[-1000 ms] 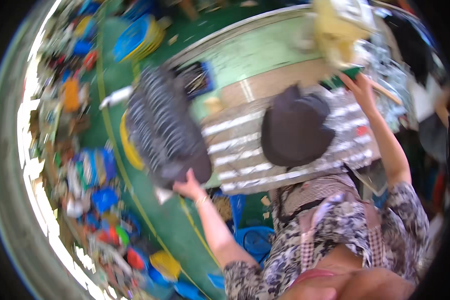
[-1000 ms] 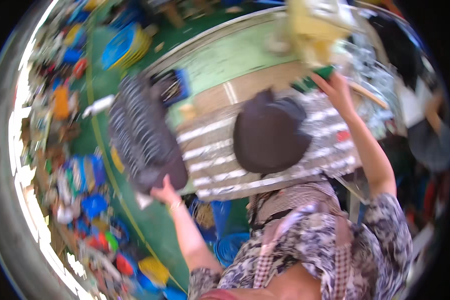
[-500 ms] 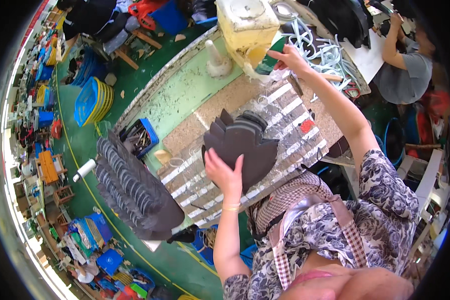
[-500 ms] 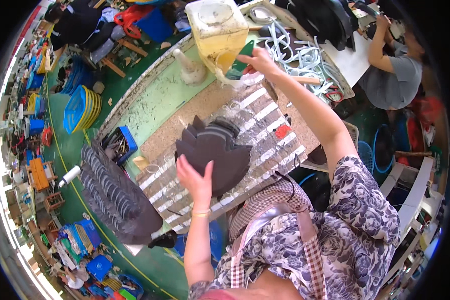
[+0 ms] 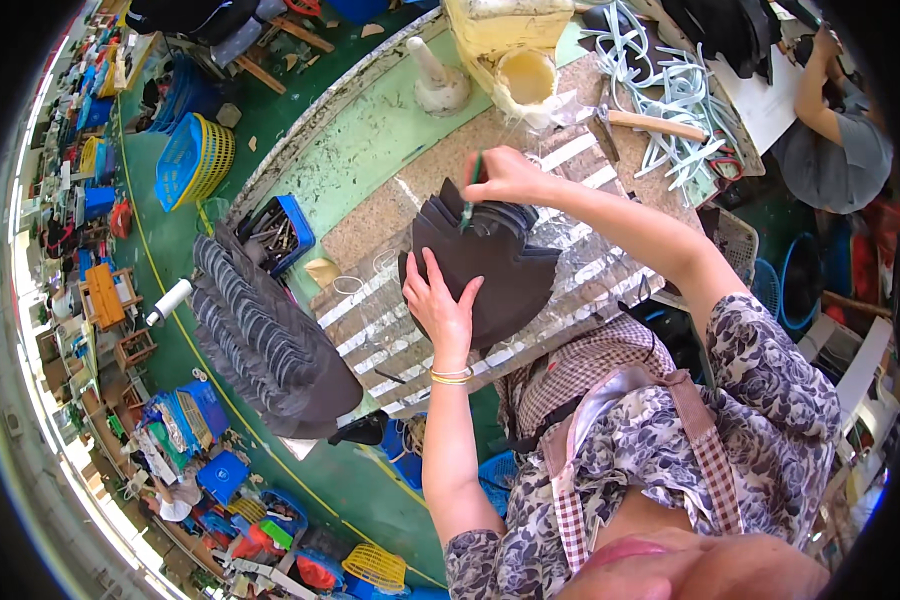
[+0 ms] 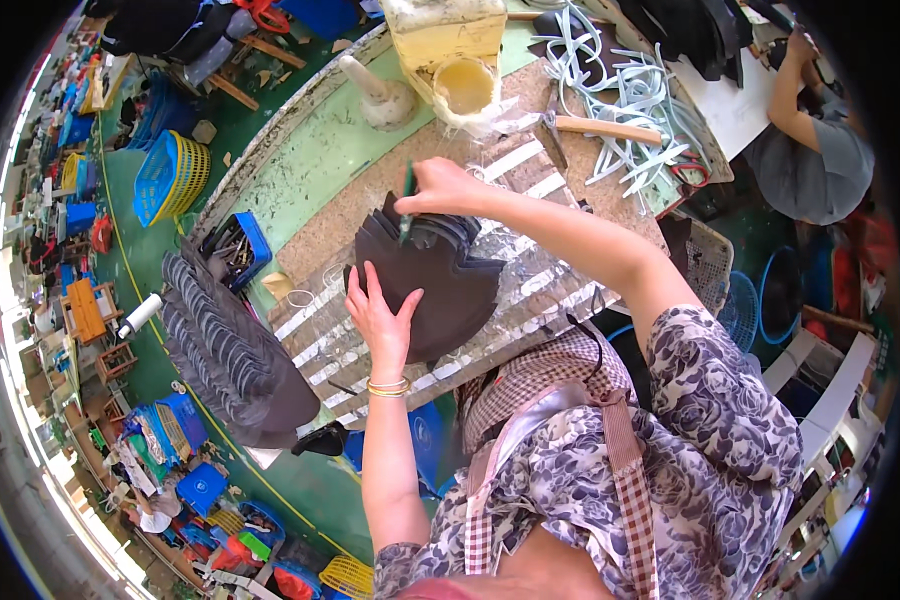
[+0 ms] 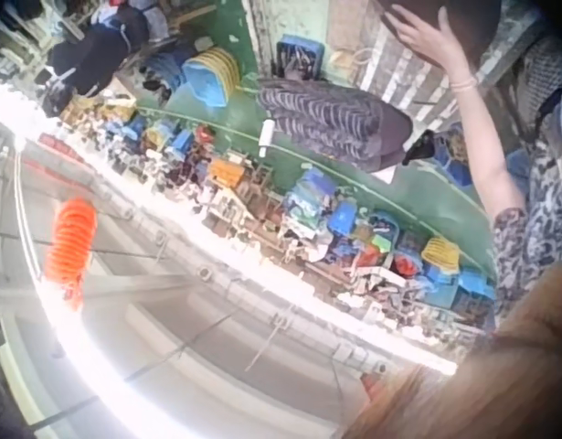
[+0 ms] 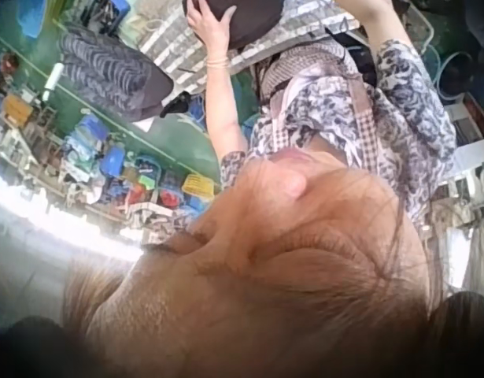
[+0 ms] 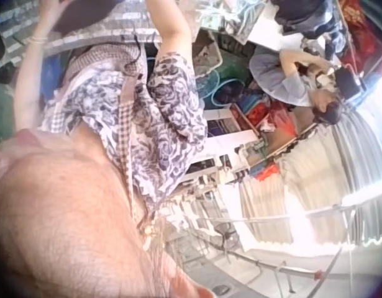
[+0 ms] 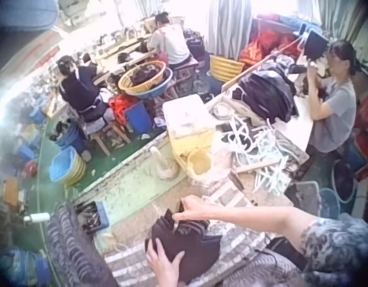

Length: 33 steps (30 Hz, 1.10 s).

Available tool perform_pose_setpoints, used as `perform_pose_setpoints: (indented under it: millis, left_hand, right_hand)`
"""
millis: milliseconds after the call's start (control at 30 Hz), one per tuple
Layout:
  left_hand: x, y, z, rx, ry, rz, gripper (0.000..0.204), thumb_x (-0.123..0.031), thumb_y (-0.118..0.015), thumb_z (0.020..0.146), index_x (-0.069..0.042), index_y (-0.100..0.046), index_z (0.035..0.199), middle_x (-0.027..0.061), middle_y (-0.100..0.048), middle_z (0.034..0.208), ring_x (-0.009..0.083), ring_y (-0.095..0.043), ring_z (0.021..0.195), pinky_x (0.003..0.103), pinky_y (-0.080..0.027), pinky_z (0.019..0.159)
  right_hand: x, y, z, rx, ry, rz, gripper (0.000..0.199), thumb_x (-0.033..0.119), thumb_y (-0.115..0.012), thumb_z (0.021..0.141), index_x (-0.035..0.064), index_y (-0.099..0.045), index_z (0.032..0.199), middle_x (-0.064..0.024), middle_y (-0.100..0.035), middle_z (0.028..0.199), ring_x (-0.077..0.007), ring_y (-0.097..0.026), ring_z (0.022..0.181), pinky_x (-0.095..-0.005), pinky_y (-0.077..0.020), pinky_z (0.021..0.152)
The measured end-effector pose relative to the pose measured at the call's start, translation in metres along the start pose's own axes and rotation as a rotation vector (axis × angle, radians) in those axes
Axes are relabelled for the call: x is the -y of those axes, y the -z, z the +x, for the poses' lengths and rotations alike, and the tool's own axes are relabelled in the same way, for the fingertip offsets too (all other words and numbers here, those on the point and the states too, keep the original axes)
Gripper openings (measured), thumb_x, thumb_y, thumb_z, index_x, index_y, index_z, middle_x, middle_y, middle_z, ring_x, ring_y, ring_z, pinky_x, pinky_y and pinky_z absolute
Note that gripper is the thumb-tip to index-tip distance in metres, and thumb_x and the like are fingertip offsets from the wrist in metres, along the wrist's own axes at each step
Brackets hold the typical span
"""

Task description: The person dips an applicator into an adhesive container and applies glue onto shoe pieces, coating and stacking them one by one on the work table.

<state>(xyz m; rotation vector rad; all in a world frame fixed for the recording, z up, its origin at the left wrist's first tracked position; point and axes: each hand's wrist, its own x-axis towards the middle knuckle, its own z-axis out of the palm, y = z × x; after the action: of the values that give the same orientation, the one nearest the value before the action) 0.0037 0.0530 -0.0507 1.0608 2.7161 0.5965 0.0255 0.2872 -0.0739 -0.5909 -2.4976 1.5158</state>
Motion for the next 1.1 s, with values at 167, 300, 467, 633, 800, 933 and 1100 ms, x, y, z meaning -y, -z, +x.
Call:
perform_pose_setpoints:
  millis: [167,300,467,633,800,933,1100]
  left_hand:
    - [0.009,0.002,-0.004,0.004,0.014,0.064,0.083,-0.036,-0.075,0.066,-0.007,-0.035,0.133,0.0187,-0.032,0.134,0.0370,-0.037,0.115,0.047,-0.034,0.093]
    - [0.012,0.002,0.001,-0.006,0.016,0.052,0.084,-0.035,-0.076,0.066,-0.009,-0.035,0.134,0.0181,-0.032,0.133,0.0369,-0.036,0.115,0.047,-0.034,0.093]
    - [0.010,0.000,-0.005,0.019,0.090,0.026,0.081,-0.036,-0.077,0.064,-0.011,-0.041,0.132,0.0204,-0.038,0.126,0.0380,-0.037,0.112,0.045,-0.032,0.095]
    - [0.038,0.001,0.003,-0.020,0.054,-0.133,0.070,-0.023,-0.077,0.064,-0.015,-0.048,0.127,0.0170,-0.042,0.121,0.0363,-0.041,0.107,0.042,-0.036,0.091]
    - [0.035,0.000,0.001,-0.020,0.071,-0.133,0.067,-0.021,-0.077,0.064,-0.015,-0.051,0.126,0.0130,-0.044,0.121,0.0320,-0.042,0.106,0.040,-0.033,0.094]
    - [0.029,0.010,-0.007,-0.054,0.118,-0.145,0.068,-0.019,-0.077,0.063,-0.012,-0.050,0.125,0.0132,-0.046,0.120,0.0315,-0.043,0.105,0.040,-0.034,0.093]
    - [0.025,0.008,-0.003,-0.101,0.029,-0.159,0.071,-0.013,-0.078,0.061,-0.007,-0.046,0.124,0.0125,-0.050,0.117,0.0313,-0.045,0.102,0.038,-0.036,0.089]
  right_hand:
    - [-0.032,0.012,-0.074,-0.018,-0.284,0.474,0.025,0.025,-0.066,0.067,0.0006,-0.060,0.072,-0.0058,-0.061,0.063,-0.0104,-0.059,0.057,-0.0232,-0.0464,0.056]
    - [-0.011,0.016,-0.075,-0.165,-0.258,0.617,0.022,0.021,-0.065,0.077,0.0007,-0.058,0.078,-0.0065,-0.063,0.073,-0.0111,-0.059,0.062,-0.0229,-0.0482,0.059]
    - [-0.008,0.003,-0.102,-0.099,-0.186,0.119,0.022,0.023,-0.067,0.075,0.0023,-0.062,0.076,-0.0006,-0.059,0.057,-0.0095,-0.055,0.056,-0.0255,-0.0435,0.052]
    - [0.022,-0.015,-0.067,-0.134,0.085,0.513,0.019,0.020,-0.068,0.077,0.0030,-0.063,0.084,-0.0043,-0.064,0.078,-0.0096,-0.058,0.070,-0.0251,-0.0459,0.062]
    - [-0.014,0.002,-0.104,0.215,0.279,0.186,0.017,0.016,-0.068,0.071,0.0022,-0.060,0.076,-0.0076,-0.065,0.074,-0.0155,-0.064,0.066,-0.0281,-0.0505,0.062]
    - [0.005,0.020,-0.113,0.179,0.018,0.308,0.016,0.016,-0.070,0.076,0.0018,-0.062,0.077,-0.0065,-0.065,0.067,-0.0119,-0.063,0.059,-0.0229,-0.0493,0.055]
    - [0.031,-0.040,-0.041,0.180,0.156,0.070,0.017,0.018,-0.064,0.080,0.0040,-0.064,0.089,-0.0098,-0.063,0.063,-0.0164,-0.062,0.052,-0.0300,-0.0477,0.053]
